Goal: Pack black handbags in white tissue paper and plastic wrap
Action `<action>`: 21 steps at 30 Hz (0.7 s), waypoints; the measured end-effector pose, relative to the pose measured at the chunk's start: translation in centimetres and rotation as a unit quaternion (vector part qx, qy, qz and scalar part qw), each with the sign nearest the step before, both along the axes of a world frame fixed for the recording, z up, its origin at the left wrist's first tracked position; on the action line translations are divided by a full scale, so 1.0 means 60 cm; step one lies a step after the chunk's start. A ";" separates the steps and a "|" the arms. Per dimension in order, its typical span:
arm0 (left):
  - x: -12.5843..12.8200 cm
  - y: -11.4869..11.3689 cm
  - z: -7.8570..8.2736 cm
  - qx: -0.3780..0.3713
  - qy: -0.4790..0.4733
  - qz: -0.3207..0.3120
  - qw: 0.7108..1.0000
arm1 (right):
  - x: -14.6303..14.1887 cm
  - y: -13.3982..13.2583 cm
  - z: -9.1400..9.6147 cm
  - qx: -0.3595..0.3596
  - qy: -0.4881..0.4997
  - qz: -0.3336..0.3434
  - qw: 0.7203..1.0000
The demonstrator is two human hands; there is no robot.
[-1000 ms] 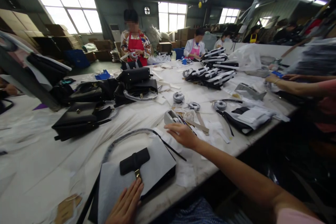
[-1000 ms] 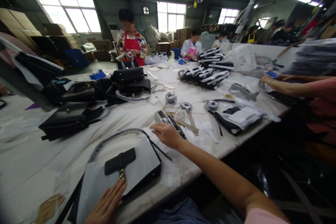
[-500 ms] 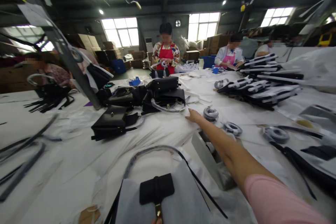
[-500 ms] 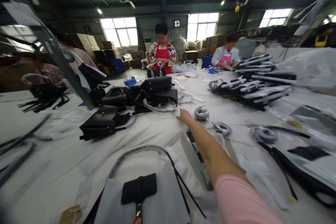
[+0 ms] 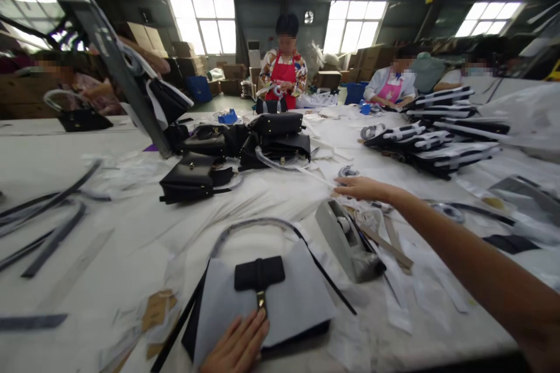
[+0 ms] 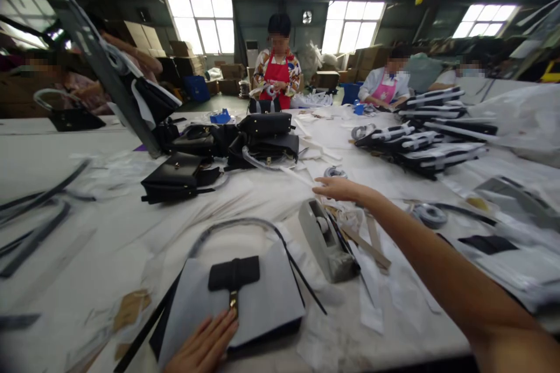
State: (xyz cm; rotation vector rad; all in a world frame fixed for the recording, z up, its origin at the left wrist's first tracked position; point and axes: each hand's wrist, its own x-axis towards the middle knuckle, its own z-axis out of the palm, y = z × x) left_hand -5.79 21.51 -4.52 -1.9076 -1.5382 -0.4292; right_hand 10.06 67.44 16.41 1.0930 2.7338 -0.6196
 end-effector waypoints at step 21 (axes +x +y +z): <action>0.034 -0.031 0.027 -0.119 -0.169 0.080 0.975 | 0.000 -0.426 -0.102 0.088 0.087 0.432 0.894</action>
